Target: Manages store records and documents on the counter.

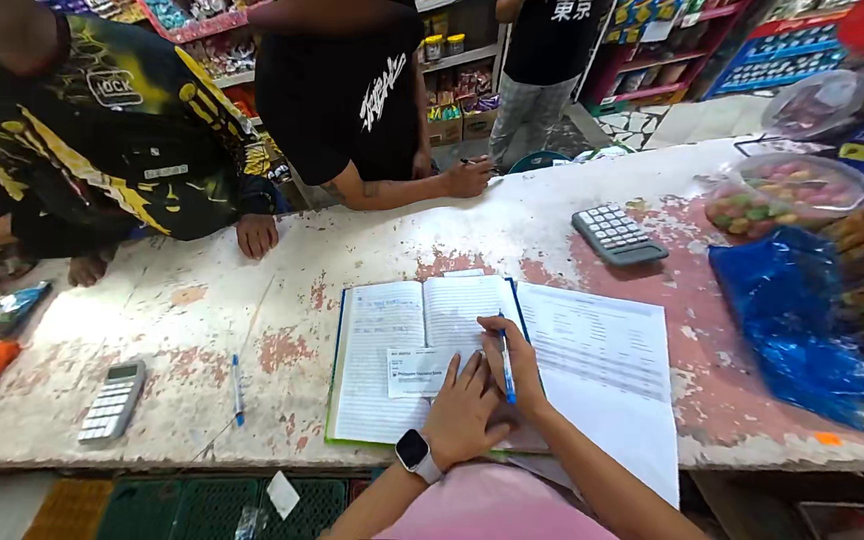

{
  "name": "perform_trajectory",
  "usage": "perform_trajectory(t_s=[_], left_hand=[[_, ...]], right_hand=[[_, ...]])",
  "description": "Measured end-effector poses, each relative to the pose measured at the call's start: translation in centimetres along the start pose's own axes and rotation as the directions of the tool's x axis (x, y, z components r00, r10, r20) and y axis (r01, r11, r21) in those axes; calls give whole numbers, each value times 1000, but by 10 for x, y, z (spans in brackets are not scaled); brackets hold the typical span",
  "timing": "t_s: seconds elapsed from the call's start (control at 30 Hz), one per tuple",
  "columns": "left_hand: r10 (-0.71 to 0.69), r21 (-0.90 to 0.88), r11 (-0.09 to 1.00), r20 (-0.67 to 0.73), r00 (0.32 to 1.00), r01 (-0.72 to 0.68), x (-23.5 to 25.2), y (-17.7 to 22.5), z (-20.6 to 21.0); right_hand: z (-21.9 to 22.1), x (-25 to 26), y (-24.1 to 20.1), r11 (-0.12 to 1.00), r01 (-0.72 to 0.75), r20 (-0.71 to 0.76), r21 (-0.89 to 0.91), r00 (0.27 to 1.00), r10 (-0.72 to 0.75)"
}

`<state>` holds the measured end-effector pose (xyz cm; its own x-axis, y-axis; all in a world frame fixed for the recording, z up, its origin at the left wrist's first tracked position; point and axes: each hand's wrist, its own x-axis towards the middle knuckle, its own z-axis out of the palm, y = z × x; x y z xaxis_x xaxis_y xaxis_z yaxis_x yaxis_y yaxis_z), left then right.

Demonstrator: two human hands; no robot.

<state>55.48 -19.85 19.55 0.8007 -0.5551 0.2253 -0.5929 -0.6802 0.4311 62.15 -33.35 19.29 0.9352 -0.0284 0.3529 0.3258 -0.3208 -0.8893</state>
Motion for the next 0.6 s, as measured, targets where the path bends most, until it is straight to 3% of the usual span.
perform_trajectory(t_s=[0.37,0.6], left_hand=[[-10,-6,1000,6,1000,10,0,1,-1],[-31,80,996,60,998,26,2,2,-2]], right_hand=[[-3,1,-3,999,-44,18,-9,999,44],[-16,11,3,972,-145,20,185,989,144]])
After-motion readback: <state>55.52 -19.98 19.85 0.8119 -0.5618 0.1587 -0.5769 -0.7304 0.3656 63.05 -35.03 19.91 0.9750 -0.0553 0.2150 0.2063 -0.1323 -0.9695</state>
